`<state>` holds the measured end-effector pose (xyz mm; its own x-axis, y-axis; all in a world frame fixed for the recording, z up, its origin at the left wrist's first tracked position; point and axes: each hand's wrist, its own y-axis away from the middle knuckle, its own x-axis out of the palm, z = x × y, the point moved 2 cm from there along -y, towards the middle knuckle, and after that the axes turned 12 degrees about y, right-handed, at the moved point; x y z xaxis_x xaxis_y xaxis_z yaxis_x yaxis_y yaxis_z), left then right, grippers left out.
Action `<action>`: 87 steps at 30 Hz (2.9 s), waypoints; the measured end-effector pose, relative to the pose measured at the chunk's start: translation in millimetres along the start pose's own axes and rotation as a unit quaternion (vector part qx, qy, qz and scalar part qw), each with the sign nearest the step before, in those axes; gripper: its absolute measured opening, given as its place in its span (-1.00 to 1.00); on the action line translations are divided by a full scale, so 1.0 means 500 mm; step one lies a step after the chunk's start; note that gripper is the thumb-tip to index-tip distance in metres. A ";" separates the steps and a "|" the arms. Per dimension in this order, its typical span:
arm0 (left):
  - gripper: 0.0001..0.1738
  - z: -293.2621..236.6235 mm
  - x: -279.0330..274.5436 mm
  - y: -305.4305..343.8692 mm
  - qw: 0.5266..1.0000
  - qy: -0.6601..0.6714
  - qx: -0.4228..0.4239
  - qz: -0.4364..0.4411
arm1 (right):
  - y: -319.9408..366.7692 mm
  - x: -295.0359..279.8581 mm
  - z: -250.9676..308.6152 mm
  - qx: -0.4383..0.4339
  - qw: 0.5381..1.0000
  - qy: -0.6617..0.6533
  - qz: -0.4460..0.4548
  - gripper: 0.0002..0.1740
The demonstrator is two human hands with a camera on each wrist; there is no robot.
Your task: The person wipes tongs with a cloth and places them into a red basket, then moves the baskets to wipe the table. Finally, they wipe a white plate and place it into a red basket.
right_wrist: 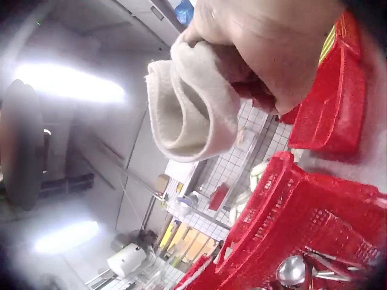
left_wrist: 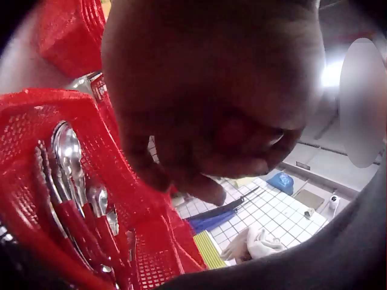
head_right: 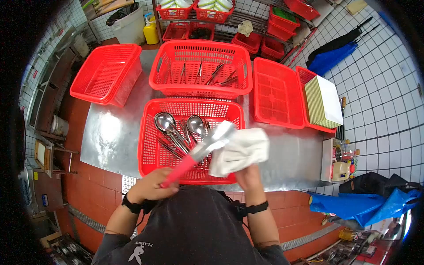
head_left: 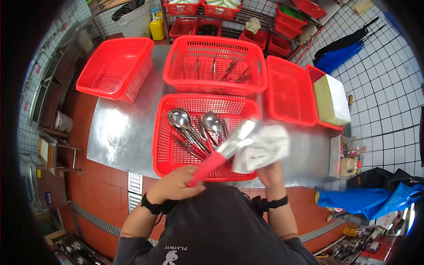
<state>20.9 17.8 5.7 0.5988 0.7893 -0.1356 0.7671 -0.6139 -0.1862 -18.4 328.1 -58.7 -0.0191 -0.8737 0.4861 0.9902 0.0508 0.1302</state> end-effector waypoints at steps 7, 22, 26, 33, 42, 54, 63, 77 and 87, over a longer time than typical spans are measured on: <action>-0.66 -0.006 0.085 -0.060 0.973 -0.040 -0.129 0.188 | -0.005 0.079 -0.051 0.097 0.994 -0.015 0.040 -0.43; -0.61 0.024 0.042 0.009 0.986 -0.069 -0.106 0.106 | -0.035 -0.049 0.016 -0.043 0.976 0.068 -0.204 -0.56; -0.64 0.024 0.022 0.046 0.981 -0.081 -0.171 0.046 | -0.018 -0.082 0.080 -0.069 0.975 -0.005 -0.212 -0.52; -0.68 0.040 -0.004 0.060 0.950 -0.044 -0.291 -0.102 | 0.001 -0.085 0.109 -0.054 0.975 0.098 -0.192 -0.52; -0.67 0.059 0.003 0.051 0.955 -0.156 -0.229 -0.107 | 0.042 -0.068 0.082 -0.014 0.980 0.168 -0.108 -0.40; -0.55 0.018 0.055 -0.006 0.952 -0.229 -0.151 0.139 | -0.005 0.000 -0.052 0.149 0.986 -0.048 -0.062 -0.49; -0.61 0.037 0.048 0.009 0.969 -0.194 -0.133 0.074 | -0.005 -0.084 -0.029 0.071 0.978 -0.005 -0.197 -0.52; -0.62 0.121 -0.015 0.073 0.887 -0.212 -0.330 -0.242 | 0.102 -0.407 -0.098 0.102 0.835 0.292 -0.456 -0.47; -0.50 0.124 0.030 -0.001 0.950 -0.159 -0.219 -0.158 | 0.083 -0.469 -0.227 0.145 0.730 0.566 -0.354 -0.46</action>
<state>15.4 30.1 -56.5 0.2767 0.8540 -0.4405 0.9607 -0.2354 0.1471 42.9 479.9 -265.4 -0.2231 -0.5627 -0.7960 0.7132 -0.6509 0.2602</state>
